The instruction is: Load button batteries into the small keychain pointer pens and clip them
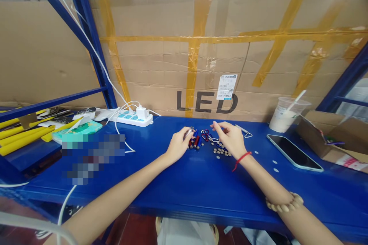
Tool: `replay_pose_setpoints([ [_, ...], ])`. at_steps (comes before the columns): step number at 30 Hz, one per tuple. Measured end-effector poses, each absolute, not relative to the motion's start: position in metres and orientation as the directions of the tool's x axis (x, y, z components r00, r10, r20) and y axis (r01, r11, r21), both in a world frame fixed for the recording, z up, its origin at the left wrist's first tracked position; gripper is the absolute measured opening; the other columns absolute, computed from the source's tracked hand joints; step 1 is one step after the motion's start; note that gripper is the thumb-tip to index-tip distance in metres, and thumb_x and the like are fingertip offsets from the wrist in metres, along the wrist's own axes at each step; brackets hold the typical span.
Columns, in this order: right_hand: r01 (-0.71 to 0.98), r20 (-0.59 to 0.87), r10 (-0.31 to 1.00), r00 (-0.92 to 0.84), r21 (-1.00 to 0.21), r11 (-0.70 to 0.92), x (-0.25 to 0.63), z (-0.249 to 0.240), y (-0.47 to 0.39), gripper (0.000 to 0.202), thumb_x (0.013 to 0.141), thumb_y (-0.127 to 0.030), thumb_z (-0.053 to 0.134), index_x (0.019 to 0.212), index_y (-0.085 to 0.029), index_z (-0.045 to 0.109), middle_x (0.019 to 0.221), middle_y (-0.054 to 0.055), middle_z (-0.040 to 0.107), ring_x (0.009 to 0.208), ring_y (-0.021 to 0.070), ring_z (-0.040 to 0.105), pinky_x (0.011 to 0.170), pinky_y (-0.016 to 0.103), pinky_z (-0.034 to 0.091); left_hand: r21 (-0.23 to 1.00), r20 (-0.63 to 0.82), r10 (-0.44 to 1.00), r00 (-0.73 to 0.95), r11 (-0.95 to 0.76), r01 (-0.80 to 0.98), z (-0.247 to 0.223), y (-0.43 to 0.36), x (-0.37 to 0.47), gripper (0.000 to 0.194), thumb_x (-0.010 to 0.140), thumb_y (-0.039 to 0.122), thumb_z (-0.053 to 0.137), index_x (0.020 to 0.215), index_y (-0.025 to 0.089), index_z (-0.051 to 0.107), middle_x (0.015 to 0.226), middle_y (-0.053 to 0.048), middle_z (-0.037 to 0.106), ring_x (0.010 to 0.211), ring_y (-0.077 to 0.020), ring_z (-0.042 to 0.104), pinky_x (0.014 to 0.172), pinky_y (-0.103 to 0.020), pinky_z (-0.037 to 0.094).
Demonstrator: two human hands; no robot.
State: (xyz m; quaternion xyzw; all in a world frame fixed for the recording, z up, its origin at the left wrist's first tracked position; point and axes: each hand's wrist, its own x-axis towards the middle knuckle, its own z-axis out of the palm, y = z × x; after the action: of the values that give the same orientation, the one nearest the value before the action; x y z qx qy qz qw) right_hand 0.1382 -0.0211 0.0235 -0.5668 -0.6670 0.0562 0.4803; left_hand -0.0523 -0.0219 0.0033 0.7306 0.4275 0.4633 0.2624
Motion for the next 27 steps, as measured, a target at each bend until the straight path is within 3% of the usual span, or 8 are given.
replay_pose_setpoints([
  [5, 0.846, 0.580, 0.796, 0.171, -0.501, 0.184, 0.149, 0.029, -0.018, 0.029, 0.081, -0.042, 0.049, 0.077, -0.022, 0.070, 0.076, 0.002, 0.070, 0.059, 0.0152, 0.060, 0.053, 0.025, 0.040, 0.906, 0.359, 0.928, 0.100, -0.372, 0.200, 0.003, -0.013, -0.055, 0.021, 0.086, 0.035, 0.041, 0.081, 0.017, 0.053, 0.067, 0.000, 0.059, 0.041, -0.0059, 0.044, 0.046, -0.019, 0.036],
  [9, 0.945, 0.389, 0.918, 0.073, -0.322, 0.062, 0.152, 0.023, -0.016, 0.020, 0.075, -0.032, 0.056, 0.089, -0.025, 0.070, 0.084, 0.002, 0.070, 0.075, 0.0192, 0.064, 0.057, 0.025, 0.043, 0.971, 0.237, 0.970, 0.045, -0.238, 0.013, 0.003, -0.007, -0.057, 0.023, 0.086, 0.038, 0.041, 0.082, 0.017, 0.049, 0.056, 0.003, 0.052, 0.034, -0.0033, 0.033, 0.037, -0.016, 0.023],
  [13, 0.976, 0.257, 0.966, 0.017, -0.216, 0.040, 0.153, 0.017, -0.014, 0.024, 0.075, -0.035, 0.059, 0.094, -0.026, 0.069, 0.096, 0.002, 0.069, 0.090, 0.0231, 0.063, 0.066, 0.028, 0.047, 0.981, 0.182, 0.983, -0.008, -0.182, -0.065, 0.006, -0.006, -0.058, 0.021, 0.086, 0.036, 0.042, 0.083, 0.016, 0.049, 0.053, 0.005, 0.049, 0.035, -0.0025, 0.030, 0.036, -0.015, 0.018],
  [18, 0.968, 0.235, 0.968, -0.087, -0.210, 0.138, 0.156, 0.011, -0.011, 0.021, 0.075, -0.032, 0.059, 0.092, -0.027, 0.070, 0.094, 0.000, 0.070, 0.089, 0.0208, 0.064, 0.065, 0.025, 0.047, 0.987, 0.087, 0.996, 0.000, -0.086, -0.139, 0.005, -0.008, -0.056, 0.018, 0.086, 0.034, 0.043, 0.080, 0.017, 0.046, 0.051, 0.005, 0.048, 0.033, -0.0021, 0.029, 0.035, -0.015, 0.015],
  [23, 0.930, 0.342, 0.926, -0.162, -0.260, 0.259, 0.159, 0.004, -0.007, 0.019, 0.068, -0.027, 0.065, 0.086, -0.026, 0.071, 0.081, 0.001, 0.071, 0.076, 0.0203, 0.065, 0.056, 0.025, 0.045, 0.987, 0.025, 0.999, 0.044, -0.017, -0.161, 0.003, -0.009, -0.054, 0.019, 0.087, 0.034, 0.040, 0.080, 0.017, 0.044, 0.050, 0.006, 0.046, 0.032, -0.0016, 0.028, 0.035, -0.014, 0.012],
  [27, 0.896, 0.414, 0.891, -0.185, -0.301, 0.326, 0.156, 0.003, -0.007, 0.010, 0.070, -0.026, 0.062, 0.073, -0.026, 0.071, 0.072, 0.000, 0.069, 0.066, 0.0173, 0.062, 0.050, 0.024, 0.041, 0.987, 0.020, 0.998, 0.063, -0.010, -0.161, 0.003, -0.010, -0.054, 0.018, 0.087, 0.033, 0.039, 0.079, 0.017, 0.043, 0.049, 0.007, 0.045, 0.031, -0.0017, 0.029, 0.035, -0.014, 0.012],
])
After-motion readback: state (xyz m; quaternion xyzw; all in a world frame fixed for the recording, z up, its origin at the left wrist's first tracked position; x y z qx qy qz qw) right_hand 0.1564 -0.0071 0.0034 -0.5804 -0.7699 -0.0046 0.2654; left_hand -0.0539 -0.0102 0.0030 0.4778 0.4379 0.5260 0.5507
